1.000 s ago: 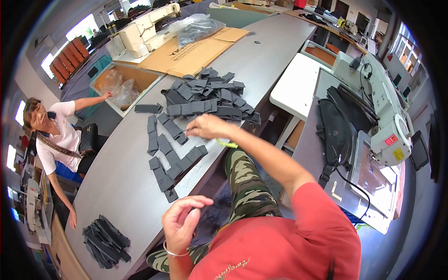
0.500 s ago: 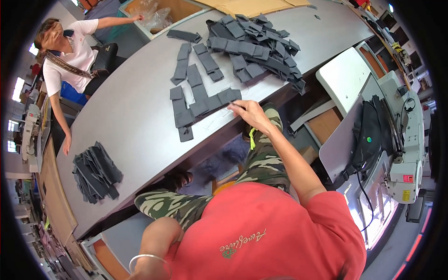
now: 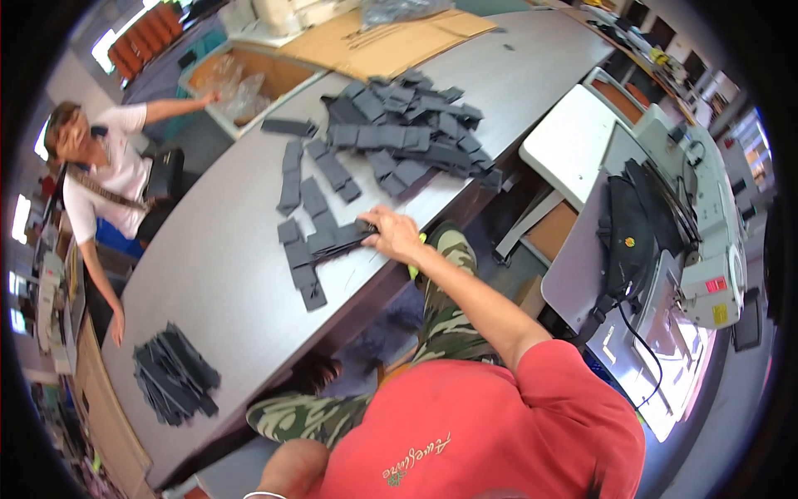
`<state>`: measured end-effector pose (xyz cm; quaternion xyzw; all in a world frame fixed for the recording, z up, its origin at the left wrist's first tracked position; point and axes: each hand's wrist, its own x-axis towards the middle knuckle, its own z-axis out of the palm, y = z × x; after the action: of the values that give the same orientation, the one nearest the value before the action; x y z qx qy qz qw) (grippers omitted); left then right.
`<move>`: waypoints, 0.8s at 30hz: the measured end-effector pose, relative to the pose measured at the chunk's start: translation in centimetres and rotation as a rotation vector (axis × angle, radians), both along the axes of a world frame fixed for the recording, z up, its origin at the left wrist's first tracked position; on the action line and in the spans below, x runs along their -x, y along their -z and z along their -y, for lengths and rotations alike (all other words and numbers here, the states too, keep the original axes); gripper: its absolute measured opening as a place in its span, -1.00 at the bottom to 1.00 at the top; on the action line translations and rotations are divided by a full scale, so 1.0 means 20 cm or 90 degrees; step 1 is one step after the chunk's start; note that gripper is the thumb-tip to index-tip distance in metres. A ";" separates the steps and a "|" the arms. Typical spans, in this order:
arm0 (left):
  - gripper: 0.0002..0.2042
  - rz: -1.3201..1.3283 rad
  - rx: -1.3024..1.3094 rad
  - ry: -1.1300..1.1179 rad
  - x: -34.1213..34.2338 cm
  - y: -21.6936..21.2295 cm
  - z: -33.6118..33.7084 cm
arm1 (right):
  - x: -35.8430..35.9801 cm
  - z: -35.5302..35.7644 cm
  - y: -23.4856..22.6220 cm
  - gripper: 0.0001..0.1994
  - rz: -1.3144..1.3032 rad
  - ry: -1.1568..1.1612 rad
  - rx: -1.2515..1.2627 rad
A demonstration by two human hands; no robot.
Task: Trimming excess threads and small material bits from black fabric strap components using hand snips.
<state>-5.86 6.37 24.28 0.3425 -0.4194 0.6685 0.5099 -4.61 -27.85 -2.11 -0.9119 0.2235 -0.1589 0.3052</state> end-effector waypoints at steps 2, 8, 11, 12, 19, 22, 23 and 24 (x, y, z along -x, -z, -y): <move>-0.65 -0.048 -0.128 0.211 -0.04 0.07 0.03 | 0.01 -0.04 -0.06 -0.59 0.051 0.054 -0.099; -0.83 -0.625 -0.366 0.283 -0.21 0.54 0.46 | 0.03 -0.07 -0.24 -0.65 0.188 0.079 -0.491; -0.75 -0.971 -0.405 0.603 -0.27 0.78 0.60 | 0.04 -0.18 -0.36 -0.65 0.240 0.012 -0.711; -0.71 -1.057 -0.366 0.653 -0.29 0.83 0.61 | 0.05 -0.22 -0.37 -0.65 0.220 -0.006 -0.765; -0.60 -0.974 -0.388 0.968 -0.42 0.97 0.59 | 0.12 -0.49 -0.35 -0.60 0.277 -0.206 -0.952; -0.59 -0.988 -0.337 1.029 -0.35 0.90 0.62 | 0.17 -0.47 -0.37 -0.58 0.150 -0.176 -0.996; -0.58 -1.023 -0.279 1.028 -0.32 0.88 0.62 | 0.17 -0.48 -0.36 -0.58 0.149 -0.179 -0.996; -0.58 -1.058 -0.219 1.023 -0.30 0.87 0.62 | 0.17 -0.49 -0.35 -0.59 0.152 -0.180 -1.012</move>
<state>0.17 -6.04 6.84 0.3751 -0.1376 -0.3419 0.8506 -7.97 -18.07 4.94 -0.4197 0.1185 -0.0090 0.8998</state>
